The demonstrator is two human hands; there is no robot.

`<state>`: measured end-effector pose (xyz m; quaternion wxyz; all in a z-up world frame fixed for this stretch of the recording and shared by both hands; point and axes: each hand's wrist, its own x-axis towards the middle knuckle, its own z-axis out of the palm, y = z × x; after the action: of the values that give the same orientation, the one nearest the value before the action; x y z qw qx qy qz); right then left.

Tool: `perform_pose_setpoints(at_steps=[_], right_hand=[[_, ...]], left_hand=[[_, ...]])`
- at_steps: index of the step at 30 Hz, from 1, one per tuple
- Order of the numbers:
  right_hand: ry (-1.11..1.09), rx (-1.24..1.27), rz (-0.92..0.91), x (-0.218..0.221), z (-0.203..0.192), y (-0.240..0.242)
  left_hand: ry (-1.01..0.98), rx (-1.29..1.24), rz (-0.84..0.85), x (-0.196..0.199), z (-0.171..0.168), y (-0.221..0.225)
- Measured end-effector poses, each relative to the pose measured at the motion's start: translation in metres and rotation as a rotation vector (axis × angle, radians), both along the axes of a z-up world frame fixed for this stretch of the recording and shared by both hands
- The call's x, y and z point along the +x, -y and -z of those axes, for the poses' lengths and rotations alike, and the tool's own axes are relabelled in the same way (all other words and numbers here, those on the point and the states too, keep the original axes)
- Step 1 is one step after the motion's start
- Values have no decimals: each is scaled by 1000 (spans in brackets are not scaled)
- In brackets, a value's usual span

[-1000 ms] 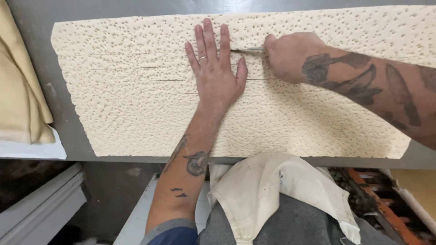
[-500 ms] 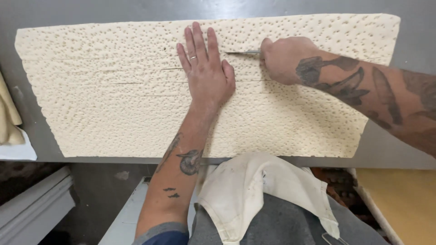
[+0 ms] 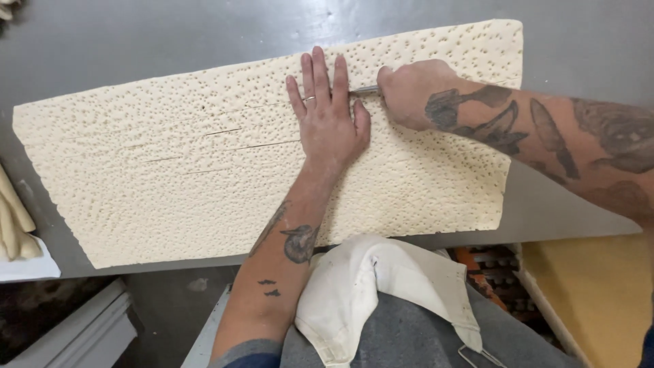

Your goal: Cutting a large sheet of textured dough into thin strips using a small hand-held blade on a stainless steel table.

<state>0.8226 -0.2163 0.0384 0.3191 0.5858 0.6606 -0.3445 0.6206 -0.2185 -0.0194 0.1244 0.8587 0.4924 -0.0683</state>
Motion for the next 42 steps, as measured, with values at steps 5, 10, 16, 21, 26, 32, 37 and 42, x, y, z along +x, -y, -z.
perform_pose_setpoints(at_steps=[5, 10, 16, 21, 26, 32, 37, 42], right_hand=[[2, -97, 228, 37, -31, 11], [88, -29, 4, 54, 0, 20], [163, -204, 203, 95, -39, 32], [174, -168, 199, 97, -44, 30], [212, -172, 197, 143, -24, 53], [261, -87, 133, 170, -3, 70], [358, 69, 33, 211, 24, 96], [464, -40, 182, 265, 9, 112]], left_hand=[[127, 173, 19, 10, 4, 9], [46, -71, 86, 67, -7, 17], [-29, -25, 93, 70, -8, 18], [62, -69, 134, 120, -1, 27], [80, -12, 166, 131, -5, 30], [251, -118, 247, 179, 7, 35], [197, -55, 303, 193, 2, 37], [155, -73, 302, 197, 0, 34]])
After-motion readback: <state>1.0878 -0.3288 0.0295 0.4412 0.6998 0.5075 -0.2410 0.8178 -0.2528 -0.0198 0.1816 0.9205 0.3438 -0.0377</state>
